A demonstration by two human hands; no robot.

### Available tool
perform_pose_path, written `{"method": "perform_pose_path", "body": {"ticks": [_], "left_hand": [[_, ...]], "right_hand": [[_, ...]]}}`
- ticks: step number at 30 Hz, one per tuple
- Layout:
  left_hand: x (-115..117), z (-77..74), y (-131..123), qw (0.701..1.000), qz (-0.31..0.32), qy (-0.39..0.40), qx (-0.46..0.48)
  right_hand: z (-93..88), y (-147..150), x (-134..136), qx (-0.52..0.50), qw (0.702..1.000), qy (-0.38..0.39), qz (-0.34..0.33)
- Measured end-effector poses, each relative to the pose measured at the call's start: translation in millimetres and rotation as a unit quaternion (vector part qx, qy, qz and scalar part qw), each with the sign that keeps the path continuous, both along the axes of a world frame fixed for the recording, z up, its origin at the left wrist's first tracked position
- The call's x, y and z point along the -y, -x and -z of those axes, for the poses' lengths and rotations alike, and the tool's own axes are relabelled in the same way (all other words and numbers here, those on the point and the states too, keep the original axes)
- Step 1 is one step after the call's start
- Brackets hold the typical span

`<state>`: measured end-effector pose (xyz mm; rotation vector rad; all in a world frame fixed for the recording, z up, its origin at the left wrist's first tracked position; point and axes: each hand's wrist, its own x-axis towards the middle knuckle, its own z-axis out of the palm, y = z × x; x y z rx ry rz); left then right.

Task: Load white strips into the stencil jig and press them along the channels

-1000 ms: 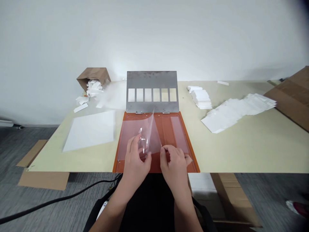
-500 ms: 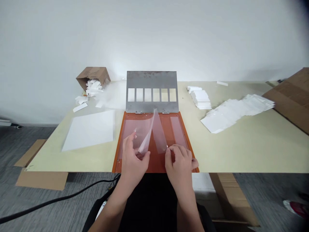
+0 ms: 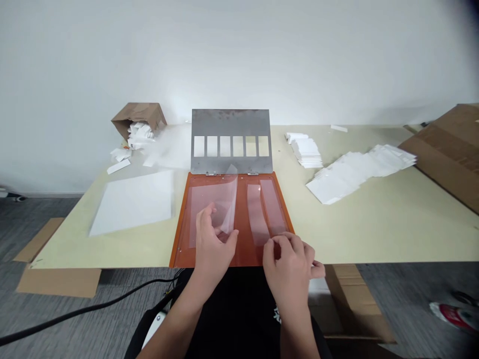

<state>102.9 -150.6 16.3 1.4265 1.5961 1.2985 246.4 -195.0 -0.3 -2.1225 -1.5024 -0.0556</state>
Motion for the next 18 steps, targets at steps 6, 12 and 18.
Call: {"method": "perform_pose_path", "body": {"ticks": [6,12,18], "left_hand": [[1,-2.2,3,1.0,0.008,0.009,0.011],[7,-7.4,8,0.999,0.014,0.012,0.035],[12,-8.9,14,0.999,0.016,-0.005,0.029]], "right_hand": [[-0.4,-4,2,0.016,1.0,0.0,-0.014],[2.9,0,-1,0.04,0.996,-0.02,-0.076],[7.7,2,-6,0.062,0.996,-0.006,-0.064]]}}
